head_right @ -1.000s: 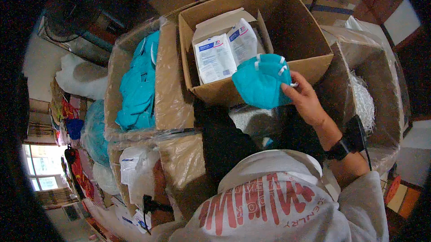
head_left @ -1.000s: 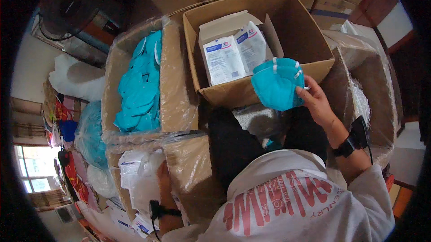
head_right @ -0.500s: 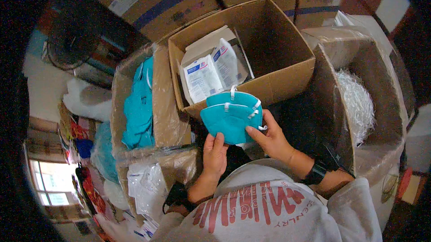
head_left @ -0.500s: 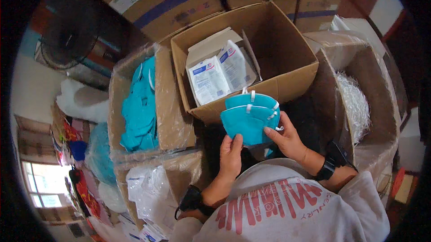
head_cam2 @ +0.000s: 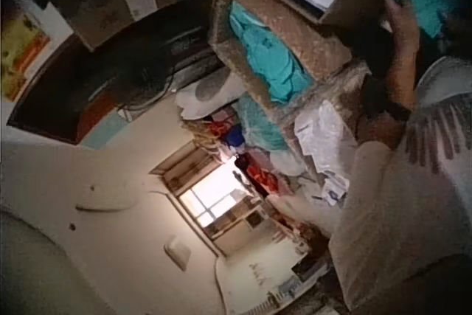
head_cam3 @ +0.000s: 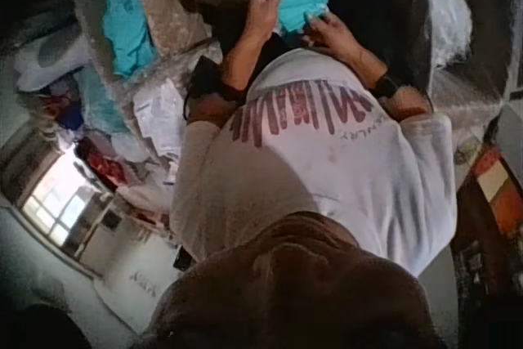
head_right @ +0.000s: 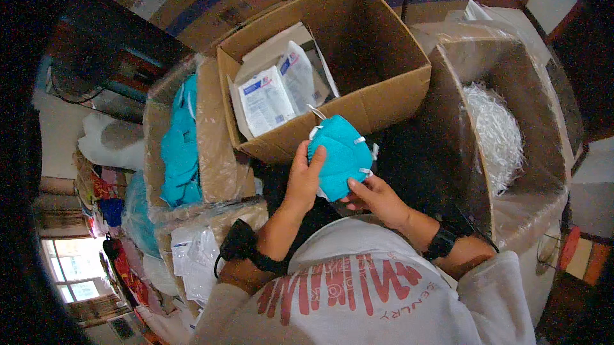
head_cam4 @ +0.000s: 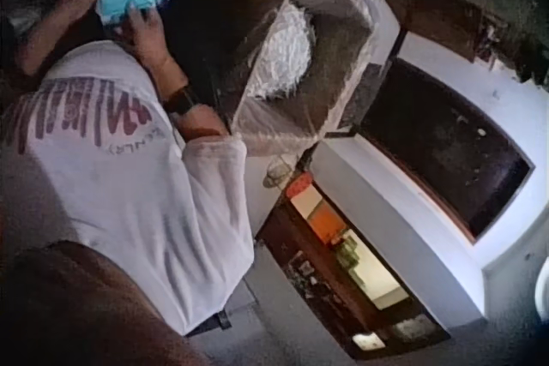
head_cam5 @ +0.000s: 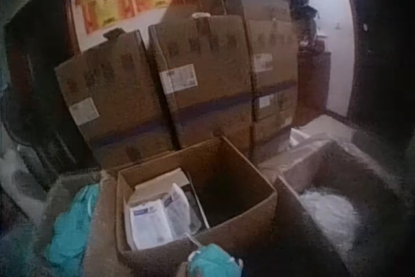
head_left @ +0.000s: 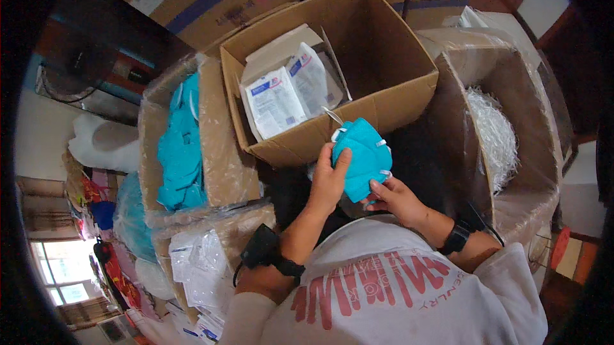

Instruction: The person is seen picking up medical masks from a bin and placing them into a box or individual packets.

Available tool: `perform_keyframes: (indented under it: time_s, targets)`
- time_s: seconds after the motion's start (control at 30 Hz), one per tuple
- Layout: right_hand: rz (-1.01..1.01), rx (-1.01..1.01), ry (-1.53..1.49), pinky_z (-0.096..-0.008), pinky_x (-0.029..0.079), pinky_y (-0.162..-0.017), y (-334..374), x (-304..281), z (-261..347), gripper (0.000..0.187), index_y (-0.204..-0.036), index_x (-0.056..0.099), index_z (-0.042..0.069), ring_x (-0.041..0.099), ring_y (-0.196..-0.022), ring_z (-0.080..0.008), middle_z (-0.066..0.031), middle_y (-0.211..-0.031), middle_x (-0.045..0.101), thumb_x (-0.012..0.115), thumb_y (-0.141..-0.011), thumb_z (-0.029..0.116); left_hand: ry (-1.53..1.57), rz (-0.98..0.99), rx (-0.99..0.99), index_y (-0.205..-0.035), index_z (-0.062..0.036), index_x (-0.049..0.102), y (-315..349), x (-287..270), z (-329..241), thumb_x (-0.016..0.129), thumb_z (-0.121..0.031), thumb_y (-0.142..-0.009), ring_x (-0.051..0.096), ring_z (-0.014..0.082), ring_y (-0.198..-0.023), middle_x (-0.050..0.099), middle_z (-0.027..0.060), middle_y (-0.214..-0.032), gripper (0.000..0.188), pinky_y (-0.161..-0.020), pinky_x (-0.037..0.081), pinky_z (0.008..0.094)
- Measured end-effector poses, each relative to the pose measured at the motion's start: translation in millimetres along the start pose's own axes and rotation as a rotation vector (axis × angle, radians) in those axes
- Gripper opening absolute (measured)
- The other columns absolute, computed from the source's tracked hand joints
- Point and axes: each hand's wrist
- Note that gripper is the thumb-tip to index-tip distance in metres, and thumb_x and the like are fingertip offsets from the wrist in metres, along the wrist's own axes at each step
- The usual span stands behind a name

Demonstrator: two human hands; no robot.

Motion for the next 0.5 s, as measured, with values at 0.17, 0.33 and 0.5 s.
perform_keyframes:
  time_s: [0.17, 0.33, 0.5]
  targets:
    - [-0.034, 0.038, -0.02, -0.024, 0.048, -0.071, -2.8, -3.6, -6.6, 0.029, -0.109, 0.051, 0.01, 0.055, -0.086, -0.0113, -0.0019, -0.096, 0.057, 0.052, -0.089, 0.031, -0.029, 0.146, -0.074, -0.115, -0.0028, 0.049, 11.4, -9.8, 3.0, 0.055, -0.027, -0.088, 0.052, 0.0134, -0.094, 0.055, 0.007, -0.105, 0.037, -0.081, 0.043, 0.0289]
    - [-0.113, -0.047, -0.087, -0.0274, 0.048, -0.076, -5.7, -1.9, -11.1, 0.026, -0.108, 0.052, 0.01, 0.054, -0.091, -0.012, -0.0012, -0.1, 0.056, 0.054, -0.089, 0.029, -0.123, 0.167, -0.064, -0.115, -0.0001, 0.051, 26.7, -10.4, 3.4, 0.056, -0.021, -0.088, 0.052, 0.0153, -0.097, 0.056, 0.0078, -0.109, 0.034, -0.085, 0.042, 0.03]
    - [0.036, 0.082, 0.078, -0.0265, 0.047, -0.076, 0.9, -8.9, 1.3, 0.026, -0.105, 0.053, 0.009, 0.054, -0.089, -0.0115, -0.0009, -0.096, 0.056, 0.056, -0.088, 0.028, -0.418, 0.226, 0.191, -0.097, 0.001, 0.061, 22.2, -23.6, -4.2, 0.059, -0.021, -0.083, 0.054, 0.0273, -0.093, 0.055, 0.0152, -0.105, 0.026, -0.08, 0.043, 0.0307]
Point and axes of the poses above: each hand's wrist, its own y-axis away from the middle knuckle, its own x-axis out of the palm, z = x × y
